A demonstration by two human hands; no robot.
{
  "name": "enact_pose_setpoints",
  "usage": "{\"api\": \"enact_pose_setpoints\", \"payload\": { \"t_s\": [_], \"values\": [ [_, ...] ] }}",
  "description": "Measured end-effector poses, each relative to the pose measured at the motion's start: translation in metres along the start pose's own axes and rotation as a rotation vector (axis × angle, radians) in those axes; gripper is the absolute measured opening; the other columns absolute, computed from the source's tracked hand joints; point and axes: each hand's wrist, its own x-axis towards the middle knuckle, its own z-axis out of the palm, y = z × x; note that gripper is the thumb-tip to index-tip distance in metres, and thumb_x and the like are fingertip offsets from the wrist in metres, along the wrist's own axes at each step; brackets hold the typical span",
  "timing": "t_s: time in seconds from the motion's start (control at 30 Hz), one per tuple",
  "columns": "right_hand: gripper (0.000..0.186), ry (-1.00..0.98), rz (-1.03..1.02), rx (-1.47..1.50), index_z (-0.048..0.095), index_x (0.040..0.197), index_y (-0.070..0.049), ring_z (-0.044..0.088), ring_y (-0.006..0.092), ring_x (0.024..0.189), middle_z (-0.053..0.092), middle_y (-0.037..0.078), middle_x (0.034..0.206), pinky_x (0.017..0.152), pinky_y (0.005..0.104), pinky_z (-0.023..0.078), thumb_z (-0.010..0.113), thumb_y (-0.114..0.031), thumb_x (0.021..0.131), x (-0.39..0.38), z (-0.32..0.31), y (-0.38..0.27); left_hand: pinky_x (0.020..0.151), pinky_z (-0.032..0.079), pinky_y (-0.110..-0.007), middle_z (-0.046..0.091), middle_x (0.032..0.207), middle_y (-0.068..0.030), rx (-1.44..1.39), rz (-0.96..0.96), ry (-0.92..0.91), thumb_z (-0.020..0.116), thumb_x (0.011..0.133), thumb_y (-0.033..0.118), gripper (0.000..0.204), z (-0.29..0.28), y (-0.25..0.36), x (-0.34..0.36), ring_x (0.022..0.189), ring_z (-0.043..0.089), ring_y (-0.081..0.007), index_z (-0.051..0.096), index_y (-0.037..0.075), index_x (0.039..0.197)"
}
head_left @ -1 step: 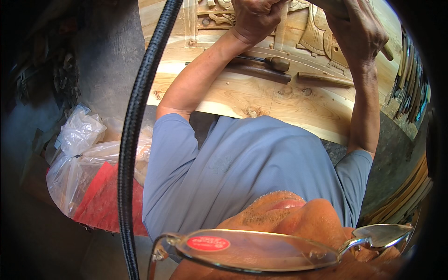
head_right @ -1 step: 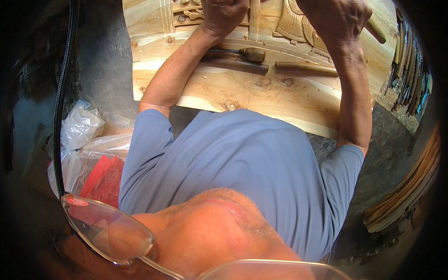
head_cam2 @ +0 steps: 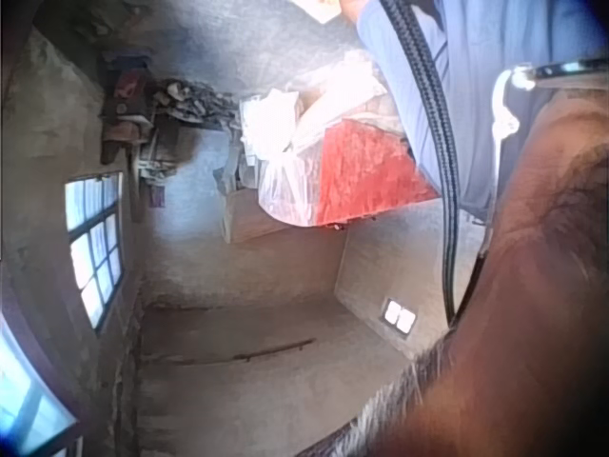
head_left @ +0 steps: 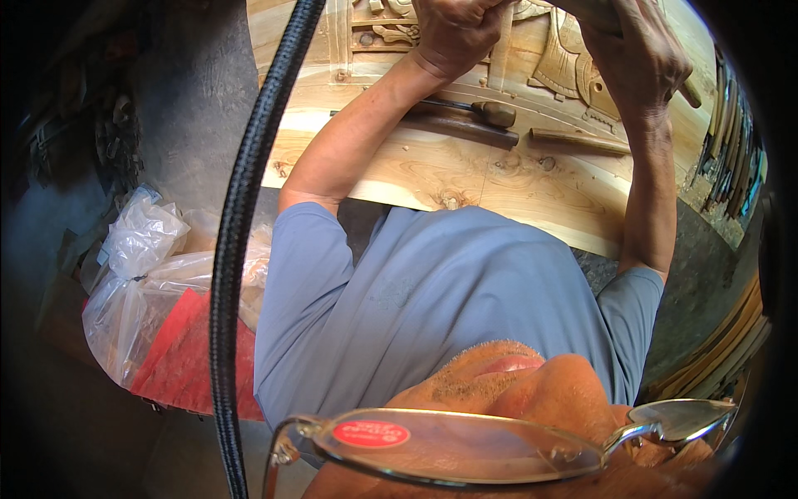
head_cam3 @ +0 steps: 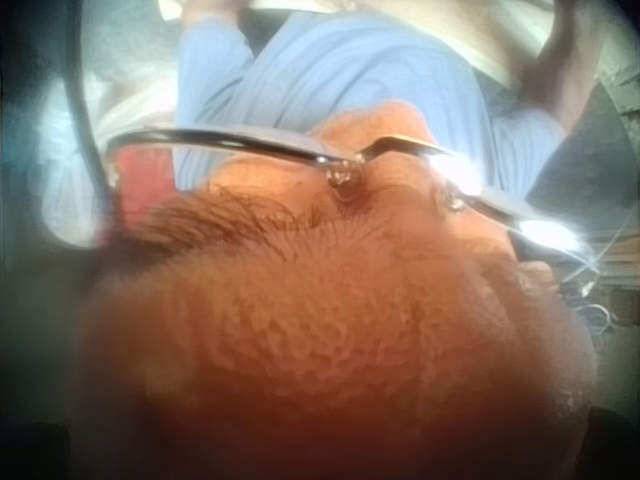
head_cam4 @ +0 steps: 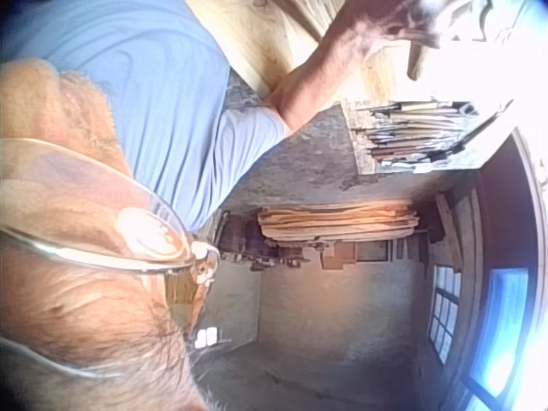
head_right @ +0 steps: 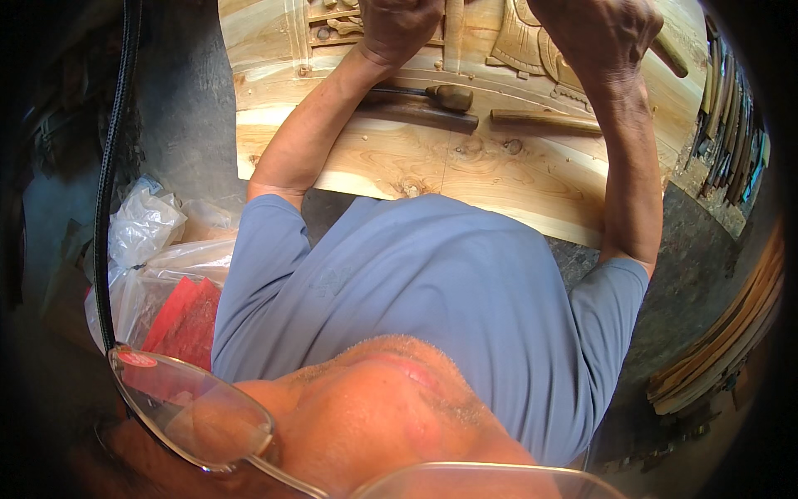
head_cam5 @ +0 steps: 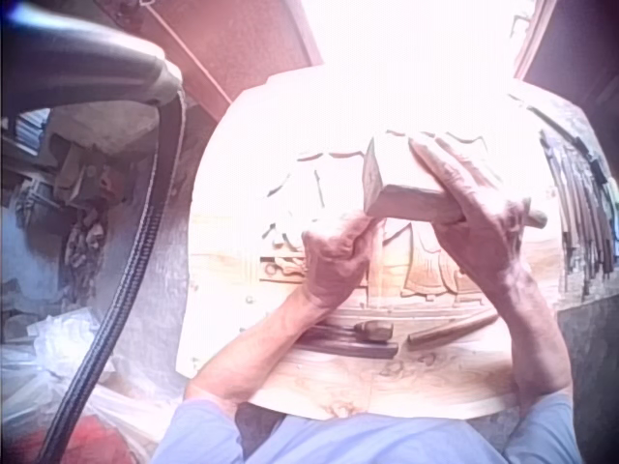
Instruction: The person carves a wooden relief panel by striking a chisel with a mallet to remove wood. They move the chisel across different areas of the carving while repeatedly hitting it with the wooden mallet.
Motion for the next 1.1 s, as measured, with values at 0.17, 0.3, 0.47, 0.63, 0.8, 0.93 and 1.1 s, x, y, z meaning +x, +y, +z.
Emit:
{"api": "enact_pose_setpoints", "payload": {
  "t_s": [0.17, 0.3, 0.47, 0.63, 0.8, 0.93, 1.1],
  "values": [
    [0.048, 0.023, -0.012, 0.010, 0.074, 0.128, -0.018, 0.075, 0.0304, 0.103, 0.077, 0.014, 0.115, 0.088, 0.0411, 0.061, 0.073, -0.006, 0.082, 0.003, -0.001, -0.002, 0.050, 0.045, -0.039, 0.064, 0.067, -0.0149, 0.026, 0.030, -0.047, 0.067, 0.090, 0.000, 0.017, -0.002, -0.009, -0.006, 0.055, 0.062, -0.0309, 0.077, 0.006, 0.103],
    [0.046, -0.074, -0.092, -0.085, 0.074, 0.128, -0.018, 0.075, 0.0308, 0.103, 0.077, 0.014, 0.115, 0.089, 0.0410, 0.061, 0.074, -0.008, 0.083, 0.005, -0.004, -0.002, 0.049, 0.046, -0.039, 0.063, 0.064, -0.0138, 0.077, 0.106, 0.006, 0.067, 0.090, -0.001, 0.017, -0.010, 0.010, 0.009, 0.054, 0.062, -0.0311, 0.076, 0.004, 0.104],
    [0.047, -0.019, 0.033, -0.010, 0.074, 0.128, -0.018, 0.075, 0.0315, 0.103, 0.076, 0.015, 0.114, 0.090, 0.0417, 0.061, 0.073, -0.007, 0.082, -0.003, 0.000, 0.003, 0.051, 0.048, -0.033, 0.071, 0.072, -0.0144, -0.133, -0.078, -0.003, 0.067, 0.091, -0.003, 0.018, -0.005, 0.003, 0.001, 0.058, 0.066, -0.0184, 0.077, 0.001, 0.105],
    [0.050, 0.027, 0.040, -0.001, 0.074, 0.128, -0.017, 0.076, 0.0321, 0.102, 0.076, 0.016, 0.114, 0.090, 0.0428, 0.061, 0.072, -0.002, 0.080, -0.001, -0.001, 0.002, 0.055, 0.049, -0.030, 0.076, 0.081, -0.0164, -0.274, -0.135, 0.003, 0.068, 0.092, -0.003, 0.018, 0.001, -0.002, -0.001, 0.064, 0.066, -0.0114, 0.078, -0.001, 0.106],
    [0.052, 0.064, 0.026, 0.038, 0.073, 0.129, -0.017, 0.075, 0.0330, 0.102, 0.076, 0.017, 0.114, 0.091, 0.0436, 0.061, 0.072, -0.002, 0.079, -0.005, 0.005, 0.007, 0.057, 0.052, -0.031, 0.076, 0.083, -0.0165, -0.188, -0.095, -0.027, 0.070, 0.091, -0.002, 0.019, -0.003, -0.001, 0.001, 0.064, 0.070, -0.0172, 0.077, 0.001, 0.108],
    [0.053, 0.021, 0.054, 0.038, 0.073, 0.129, -0.017, 0.075, 0.0334, 0.103, 0.075, 0.018, 0.115, 0.091, 0.0437, 0.060, 0.073, -0.002, 0.078, -0.003, 0.000, 0.004, 0.058, 0.053, -0.033, 0.076, 0.084, -0.0169, -0.190, -0.031, 0.021, 0.070, 0.092, -0.001, 0.018, 0.002, -0.007, -0.003, 0.066, 0.072, -0.0217, 0.077, 0.002, 0.109],
    [0.052, 0.074, 0.012, 0.056, 0.074, 0.127, -0.015, 0.075, 0.0329, 0.103, 0.075, 0.018, 0.116, 0.090, 0.0431, 0.060, 0.074, -0.002, 0.077, -0.002, 0.000, 0.006, 0.056, 0.051, -0.036, 0.073, 0.077, -0.0155, -0.048, 0.053, -0.008, 0.071, 0.090, 0.000, 0.013, -0.001, -0.003, 0.005, 0.062, 0.069, -0.0262, 0.077, 0.003, 0.101]
  ]
}}
